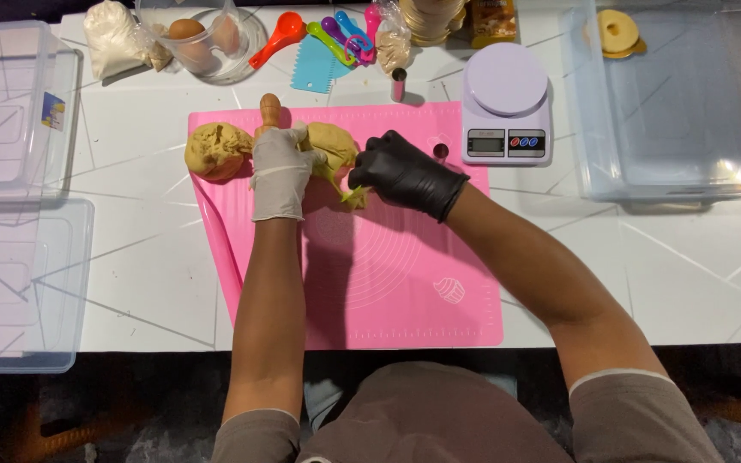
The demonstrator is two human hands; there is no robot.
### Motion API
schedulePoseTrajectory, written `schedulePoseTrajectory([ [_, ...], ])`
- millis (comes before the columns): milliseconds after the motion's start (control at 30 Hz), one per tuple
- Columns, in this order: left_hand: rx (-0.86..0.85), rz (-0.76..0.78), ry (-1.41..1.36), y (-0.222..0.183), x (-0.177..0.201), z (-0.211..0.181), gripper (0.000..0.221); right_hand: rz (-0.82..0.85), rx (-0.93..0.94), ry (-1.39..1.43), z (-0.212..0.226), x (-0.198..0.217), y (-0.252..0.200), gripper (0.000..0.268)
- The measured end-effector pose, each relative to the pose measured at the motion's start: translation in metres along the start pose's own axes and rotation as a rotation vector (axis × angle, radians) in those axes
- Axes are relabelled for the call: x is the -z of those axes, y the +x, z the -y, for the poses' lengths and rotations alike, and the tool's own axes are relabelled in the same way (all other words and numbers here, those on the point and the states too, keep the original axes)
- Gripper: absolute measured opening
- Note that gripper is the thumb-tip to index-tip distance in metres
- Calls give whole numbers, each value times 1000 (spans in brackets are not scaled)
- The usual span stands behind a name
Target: Cutting dough into portions, weighing them on a digital scale, and rolling them out using a rolling pin on a silicone mat.
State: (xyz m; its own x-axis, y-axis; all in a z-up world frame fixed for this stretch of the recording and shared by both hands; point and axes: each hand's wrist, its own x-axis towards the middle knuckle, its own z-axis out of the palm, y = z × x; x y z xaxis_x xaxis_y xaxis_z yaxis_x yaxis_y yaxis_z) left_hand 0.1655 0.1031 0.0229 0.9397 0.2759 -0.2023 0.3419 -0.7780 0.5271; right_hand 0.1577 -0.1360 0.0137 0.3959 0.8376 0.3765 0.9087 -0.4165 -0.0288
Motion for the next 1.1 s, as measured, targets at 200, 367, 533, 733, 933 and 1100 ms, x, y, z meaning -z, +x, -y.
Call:
schedulePoseTrajectory([
  [200, -88, 11, -10, -11, 21, -15, 45, -45, -207, -223, -11, 30, 30, 27],
  [367, -160, 4, 56, 1, 9, 4, 50, -163, -203, -400, -7, 7, 72, 20],
  [533, -136, -74, 16, 10, 3, 3, 39, -165, -180, -412, -15, -21, 92, 17],
  [733, -132, -82, 56, 8, -6, 7, 34, -58, -214, -328, -19, -14, 84, 12],
  [933, -107, -93, -756, 9, -22, 18, 107, -43, -449, 72, 16, 59, 51, 52],
  [1100, -183, -127, 26, -40, 26, -25, 39, 4, -707, 118, 47, 21, -3, 42],
])
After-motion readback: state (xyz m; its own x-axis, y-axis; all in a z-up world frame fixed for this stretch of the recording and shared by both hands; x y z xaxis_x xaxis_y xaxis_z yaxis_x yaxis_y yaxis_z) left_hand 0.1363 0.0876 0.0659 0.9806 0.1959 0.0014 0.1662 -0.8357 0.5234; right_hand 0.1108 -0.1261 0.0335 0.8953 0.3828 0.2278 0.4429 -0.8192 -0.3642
